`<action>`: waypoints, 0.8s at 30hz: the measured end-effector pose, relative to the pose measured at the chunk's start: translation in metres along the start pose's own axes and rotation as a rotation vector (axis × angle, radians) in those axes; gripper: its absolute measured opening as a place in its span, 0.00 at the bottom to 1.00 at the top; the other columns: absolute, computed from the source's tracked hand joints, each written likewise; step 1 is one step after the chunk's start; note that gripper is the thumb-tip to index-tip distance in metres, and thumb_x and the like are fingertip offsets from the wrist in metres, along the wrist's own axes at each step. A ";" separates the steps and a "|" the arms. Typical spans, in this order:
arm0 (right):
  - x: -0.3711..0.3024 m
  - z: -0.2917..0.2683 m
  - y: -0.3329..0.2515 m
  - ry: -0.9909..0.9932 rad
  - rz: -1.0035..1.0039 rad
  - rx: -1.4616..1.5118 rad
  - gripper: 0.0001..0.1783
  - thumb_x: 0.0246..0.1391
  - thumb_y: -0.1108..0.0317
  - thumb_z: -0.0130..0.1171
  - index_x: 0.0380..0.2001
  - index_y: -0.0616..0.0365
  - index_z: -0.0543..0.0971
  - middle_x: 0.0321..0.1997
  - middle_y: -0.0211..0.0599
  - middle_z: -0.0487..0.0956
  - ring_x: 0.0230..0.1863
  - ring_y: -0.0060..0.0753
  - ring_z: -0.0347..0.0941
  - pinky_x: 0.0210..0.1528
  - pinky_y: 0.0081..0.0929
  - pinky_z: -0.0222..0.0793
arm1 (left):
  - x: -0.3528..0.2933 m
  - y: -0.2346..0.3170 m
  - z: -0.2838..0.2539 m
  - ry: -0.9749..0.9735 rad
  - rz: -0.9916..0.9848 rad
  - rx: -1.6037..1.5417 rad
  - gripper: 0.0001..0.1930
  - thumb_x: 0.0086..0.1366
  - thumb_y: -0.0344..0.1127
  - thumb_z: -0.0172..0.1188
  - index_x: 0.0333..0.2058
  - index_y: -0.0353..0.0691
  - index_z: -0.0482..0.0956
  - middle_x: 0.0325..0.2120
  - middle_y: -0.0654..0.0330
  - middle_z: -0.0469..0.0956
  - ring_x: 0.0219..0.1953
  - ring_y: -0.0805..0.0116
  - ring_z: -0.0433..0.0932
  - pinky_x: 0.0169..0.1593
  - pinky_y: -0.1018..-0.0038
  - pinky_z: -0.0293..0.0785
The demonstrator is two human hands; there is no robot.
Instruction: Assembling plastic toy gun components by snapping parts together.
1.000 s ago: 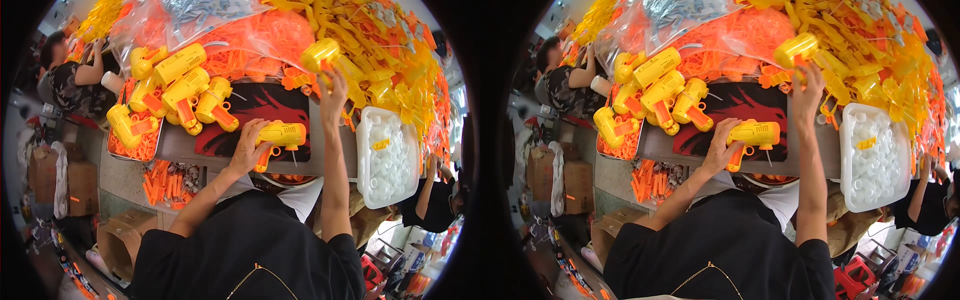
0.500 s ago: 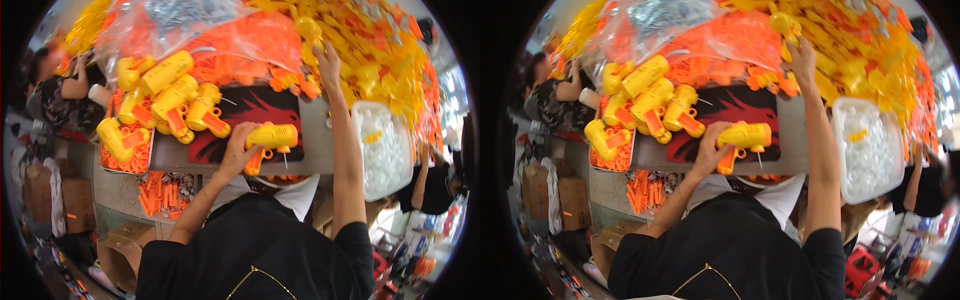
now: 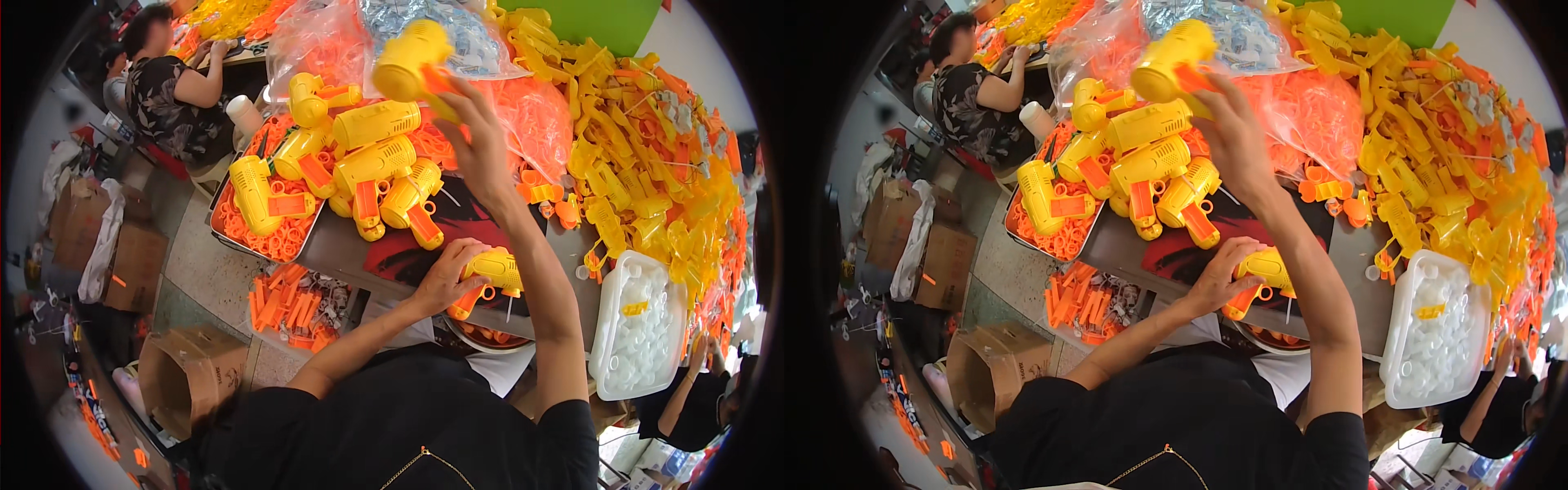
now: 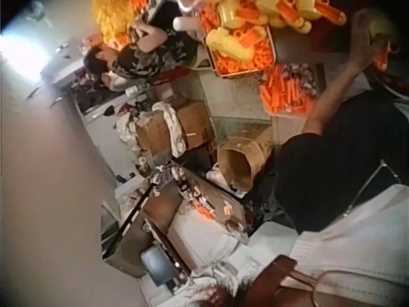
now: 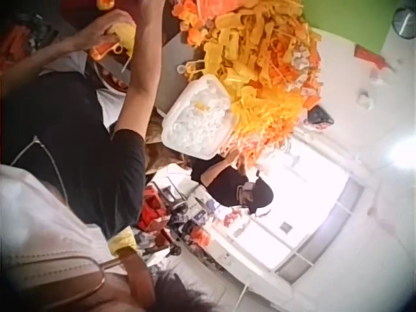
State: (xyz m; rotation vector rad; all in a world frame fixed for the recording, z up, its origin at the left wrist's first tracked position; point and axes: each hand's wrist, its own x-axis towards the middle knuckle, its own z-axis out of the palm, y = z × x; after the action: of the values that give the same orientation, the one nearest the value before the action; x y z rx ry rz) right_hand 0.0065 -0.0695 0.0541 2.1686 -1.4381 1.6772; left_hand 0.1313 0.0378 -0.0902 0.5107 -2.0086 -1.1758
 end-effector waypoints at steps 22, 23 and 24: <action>-0.093 -0.066 0.092 0.028 0.509 -0.398 0.08 0.59 0.69 0.56 0.37 0.58 0.83 0.37 0.48 0.84 0.40 0.52 0.81 0.42 0.43 0.75 | 0.008 0.006 0.003 -0.016 -0.036 0.104 0.27 0.63 0.37 0.67 0.58 0.38 0.71 0.54 0.49 0.69 0.56 0.49 0.71 0.59 0.62 0.70; -0.091 -0.067 0.096 0.033 0.484 -0.327 0.07 0.57 0.70 0.60 0.37 0.59 0.83 0.34 0.46 0.84 0.38 0.49 0.81 0.40 0.40 0.75 | 0.008 0.007 0.003 -0.025 -0.040 0.108 0.26 0.63 0.37 0.67 0.58 0.38 0.71 0.54 0.49 0.69 0.57 0.49 0.71 0.59 0.62 0.70; -0.085 -0.062 0.087 0.029 0.481 -0.316 0.07 0.57 0.70 0.60 0.37 0.59 0.83 0.34 0.46 0.84 0.38 0.49 0.81 0.40 0.40 0.75 | 0.007 0.007 0.002 -0.018 -0.046 0.116 0.26 0.63 0.37 0.67 0.58 0.38 0.71 0.54 0.49 0.69 0.57 0.49 0.71 0.59 0.62 0.70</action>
State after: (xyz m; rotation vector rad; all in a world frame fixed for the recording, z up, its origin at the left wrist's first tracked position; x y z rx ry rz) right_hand -0.0963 -0.0326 -0.0272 1.7178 -2.1716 1.4445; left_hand 0.1259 0.0378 -0.0823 0.6092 -2.0997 -1.0988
